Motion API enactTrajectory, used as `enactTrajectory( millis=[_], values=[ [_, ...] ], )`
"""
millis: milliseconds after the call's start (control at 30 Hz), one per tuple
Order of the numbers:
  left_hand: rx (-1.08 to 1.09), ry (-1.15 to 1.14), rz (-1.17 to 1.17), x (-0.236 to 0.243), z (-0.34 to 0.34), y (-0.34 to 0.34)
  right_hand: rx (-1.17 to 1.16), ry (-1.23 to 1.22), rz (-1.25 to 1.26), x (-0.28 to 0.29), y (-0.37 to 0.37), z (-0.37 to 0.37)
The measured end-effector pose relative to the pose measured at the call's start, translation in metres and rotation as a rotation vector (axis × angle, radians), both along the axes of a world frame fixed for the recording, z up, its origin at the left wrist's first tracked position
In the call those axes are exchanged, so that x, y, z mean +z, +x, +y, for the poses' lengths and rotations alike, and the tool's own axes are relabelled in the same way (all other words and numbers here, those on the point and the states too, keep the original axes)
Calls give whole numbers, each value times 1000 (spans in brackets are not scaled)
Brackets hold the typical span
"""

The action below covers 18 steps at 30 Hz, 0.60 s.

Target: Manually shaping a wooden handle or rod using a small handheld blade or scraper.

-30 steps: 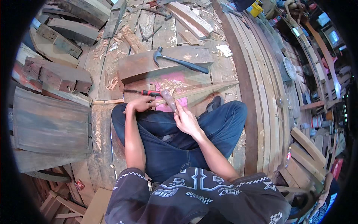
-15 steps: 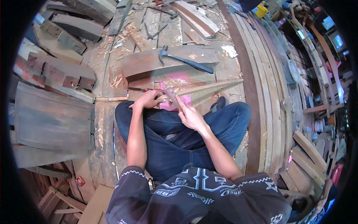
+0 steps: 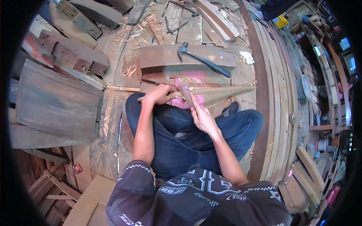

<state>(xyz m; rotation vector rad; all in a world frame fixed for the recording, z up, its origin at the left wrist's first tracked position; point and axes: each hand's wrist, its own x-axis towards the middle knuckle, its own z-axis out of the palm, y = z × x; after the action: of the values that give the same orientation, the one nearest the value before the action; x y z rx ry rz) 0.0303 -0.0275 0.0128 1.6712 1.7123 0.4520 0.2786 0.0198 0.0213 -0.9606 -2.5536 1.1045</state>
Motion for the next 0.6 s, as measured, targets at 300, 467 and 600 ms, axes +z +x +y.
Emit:
enactTrajectory(
  millis=[300,467,600],
  values=[
    [-34,-97,-201,-24,-8,-26,-319,85,-239,-31,19,63],
    [-6,-167,-188,-27,-7,-26,26,120,-86,-24,-6,21],
    [17,-121,-197,-37,-14,-29,85,-59,-11,-14,10,22]
  ],
)
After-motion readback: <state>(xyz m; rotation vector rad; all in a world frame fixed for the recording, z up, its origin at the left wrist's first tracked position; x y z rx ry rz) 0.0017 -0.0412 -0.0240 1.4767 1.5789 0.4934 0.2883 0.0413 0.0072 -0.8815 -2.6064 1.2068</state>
